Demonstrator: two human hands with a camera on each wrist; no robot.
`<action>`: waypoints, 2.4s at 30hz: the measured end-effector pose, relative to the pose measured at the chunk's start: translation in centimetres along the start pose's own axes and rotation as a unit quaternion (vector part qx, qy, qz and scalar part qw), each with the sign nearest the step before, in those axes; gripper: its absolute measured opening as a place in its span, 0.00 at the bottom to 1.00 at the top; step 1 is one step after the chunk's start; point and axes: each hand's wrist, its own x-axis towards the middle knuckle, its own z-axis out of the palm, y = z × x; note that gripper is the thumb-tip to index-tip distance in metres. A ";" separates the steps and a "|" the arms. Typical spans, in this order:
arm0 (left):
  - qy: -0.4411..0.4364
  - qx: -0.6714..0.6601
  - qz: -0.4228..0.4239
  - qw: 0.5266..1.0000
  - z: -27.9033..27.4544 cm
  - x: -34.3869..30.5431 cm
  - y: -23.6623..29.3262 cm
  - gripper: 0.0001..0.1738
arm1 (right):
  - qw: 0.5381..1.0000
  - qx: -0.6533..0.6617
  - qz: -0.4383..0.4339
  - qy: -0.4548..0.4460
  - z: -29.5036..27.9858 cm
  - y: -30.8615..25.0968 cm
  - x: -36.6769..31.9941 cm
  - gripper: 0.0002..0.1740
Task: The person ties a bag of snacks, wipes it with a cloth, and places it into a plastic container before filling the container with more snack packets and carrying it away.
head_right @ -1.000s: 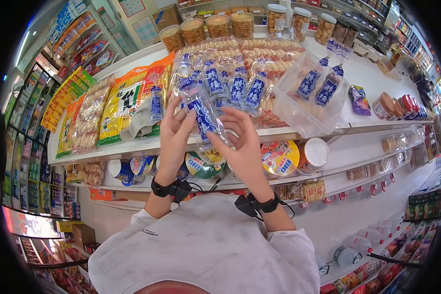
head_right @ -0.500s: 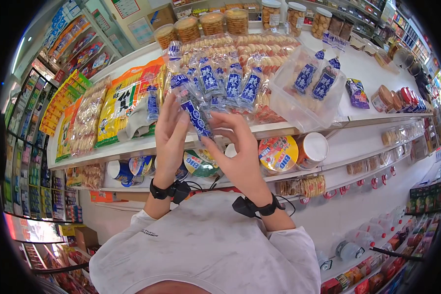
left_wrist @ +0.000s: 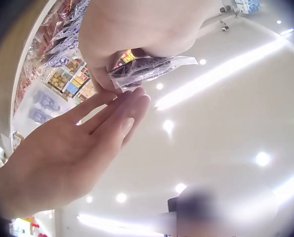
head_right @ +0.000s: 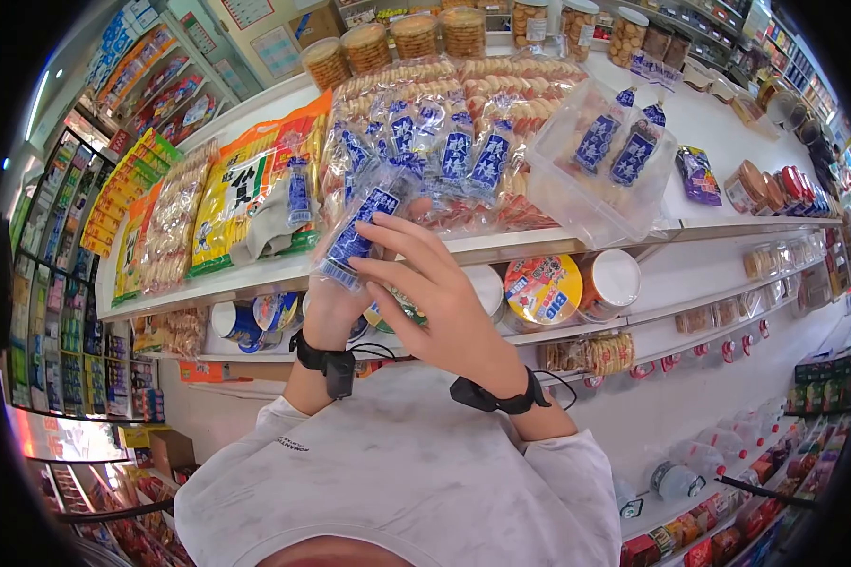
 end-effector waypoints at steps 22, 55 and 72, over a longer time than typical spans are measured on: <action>-0.168 0.626 0.353 0.675 8.4 8.4 -6.2 0.36 | 0.970 0.006 0.153 0.189 -12.8 0.2 2.5 0.27; -0.290 0.738 0.263 0.550 4.2 29.1 -8.2 0.20 | 0.843 -0.219 0.486 -0.074 -24.2 11.5 6.1 0.40; -0.044 0.750 0.213 0.624 4.3 12.4 3.2 0.17 | 0.973 -0.052 0.179 0.133 -19.6 0.5 1.9 0.23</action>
